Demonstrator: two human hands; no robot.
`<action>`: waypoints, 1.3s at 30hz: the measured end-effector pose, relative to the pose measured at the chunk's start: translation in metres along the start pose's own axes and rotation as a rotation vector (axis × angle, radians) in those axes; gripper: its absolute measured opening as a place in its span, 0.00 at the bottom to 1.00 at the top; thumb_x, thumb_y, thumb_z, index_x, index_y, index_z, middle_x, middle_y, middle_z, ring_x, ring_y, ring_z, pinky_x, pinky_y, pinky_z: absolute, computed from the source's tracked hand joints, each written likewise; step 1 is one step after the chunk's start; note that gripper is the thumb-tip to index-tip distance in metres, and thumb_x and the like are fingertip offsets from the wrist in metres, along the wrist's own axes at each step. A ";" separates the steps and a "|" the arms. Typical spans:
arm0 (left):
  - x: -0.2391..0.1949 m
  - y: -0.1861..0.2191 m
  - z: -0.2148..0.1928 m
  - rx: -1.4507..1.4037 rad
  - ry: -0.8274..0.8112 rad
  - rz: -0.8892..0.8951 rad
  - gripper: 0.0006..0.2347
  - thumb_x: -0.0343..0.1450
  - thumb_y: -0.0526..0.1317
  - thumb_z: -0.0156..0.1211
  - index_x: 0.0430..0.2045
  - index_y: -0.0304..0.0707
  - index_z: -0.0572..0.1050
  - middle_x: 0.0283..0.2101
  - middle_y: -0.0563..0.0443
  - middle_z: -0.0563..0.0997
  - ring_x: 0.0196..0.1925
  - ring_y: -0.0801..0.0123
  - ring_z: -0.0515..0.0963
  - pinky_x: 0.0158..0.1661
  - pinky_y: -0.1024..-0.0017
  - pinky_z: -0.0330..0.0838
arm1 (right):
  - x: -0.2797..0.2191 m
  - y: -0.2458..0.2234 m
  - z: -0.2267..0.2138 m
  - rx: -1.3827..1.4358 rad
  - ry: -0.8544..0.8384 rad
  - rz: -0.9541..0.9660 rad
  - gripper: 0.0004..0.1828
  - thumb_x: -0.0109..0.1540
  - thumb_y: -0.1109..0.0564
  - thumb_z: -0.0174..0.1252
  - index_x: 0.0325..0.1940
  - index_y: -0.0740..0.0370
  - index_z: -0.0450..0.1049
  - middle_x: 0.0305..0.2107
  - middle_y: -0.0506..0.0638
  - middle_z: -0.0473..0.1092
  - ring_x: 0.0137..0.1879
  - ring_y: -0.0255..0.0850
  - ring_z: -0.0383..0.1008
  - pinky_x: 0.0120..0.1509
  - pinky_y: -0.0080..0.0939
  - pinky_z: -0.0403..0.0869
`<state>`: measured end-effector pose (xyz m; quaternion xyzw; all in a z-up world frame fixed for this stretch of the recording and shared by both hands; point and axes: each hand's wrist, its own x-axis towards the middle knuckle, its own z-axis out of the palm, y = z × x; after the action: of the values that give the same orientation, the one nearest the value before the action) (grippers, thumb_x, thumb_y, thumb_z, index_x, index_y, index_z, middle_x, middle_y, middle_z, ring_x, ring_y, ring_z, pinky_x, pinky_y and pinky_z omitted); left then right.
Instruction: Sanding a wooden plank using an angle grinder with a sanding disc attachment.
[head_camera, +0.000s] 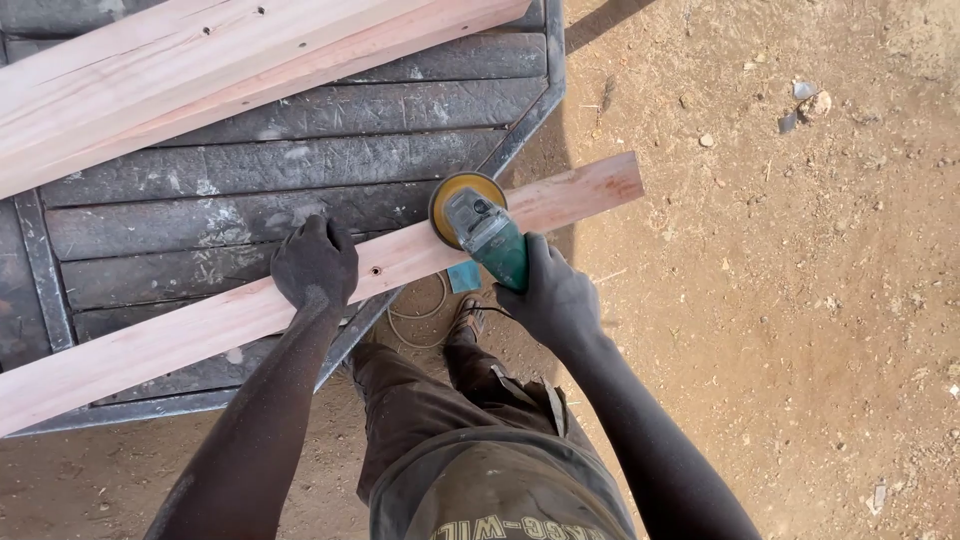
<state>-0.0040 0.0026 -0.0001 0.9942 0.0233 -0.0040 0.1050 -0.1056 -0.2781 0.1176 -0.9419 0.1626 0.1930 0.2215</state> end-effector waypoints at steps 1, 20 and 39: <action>0.002 0.003 -0.002 -0.002 0.000 -0.001 0.14 0.77 0.49 0.48 0.27 0.45 0.76 0.27 0.45 0.83 0.37 0.52 0.86 0.43 0.61 0.75 | 0.001 0.005 -0.011 -0.002 0.001 0.000 0.40 0.53 0.41 0.66 0.63 0.52 0.57 0.44 0.60 0.71 0.47 0.70 0.77 0.51 0.72 0.75; 0.005 0.002 0.002 0.009 -0.077 -0.026 0.14 0.77 0.51 0.46 0.29 0.46 0.77 0.31 0.45 0.85 0.42 0.52 0.86 0.46 0.61 0.75 | -0.010 0.031 -0.001 0.204 0.104 0.275 0.36 0.57 0.45 0.65 0.62 0.56 0.56 0.44 0.69 0.72 0.51 0.76 0.74 0.52 0.75 0.72; 0.005 0.010 -0.013 0.007 -0.163 -0.067 0.14 0.77 0.49 0.44 0.32 0.46 0.77 0.33 0.44 0.85 0.43 0.51 0.85 0.47 0.59 0.75 | 0.014 0.186 -0.072 0.350 0.308 0.618 0.39 0.57 0.35 0.70 0.57 0.57 0.60 0.39 0.62 0.69 0.51 0.65 0.74 0.53 0.65 0.68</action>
<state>0.0017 -0.0041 0.0149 0.9896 0.0482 -0.0885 0.1031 -0.1449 -0.4740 0.1051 -0.8145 0.5006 0.0761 0.2831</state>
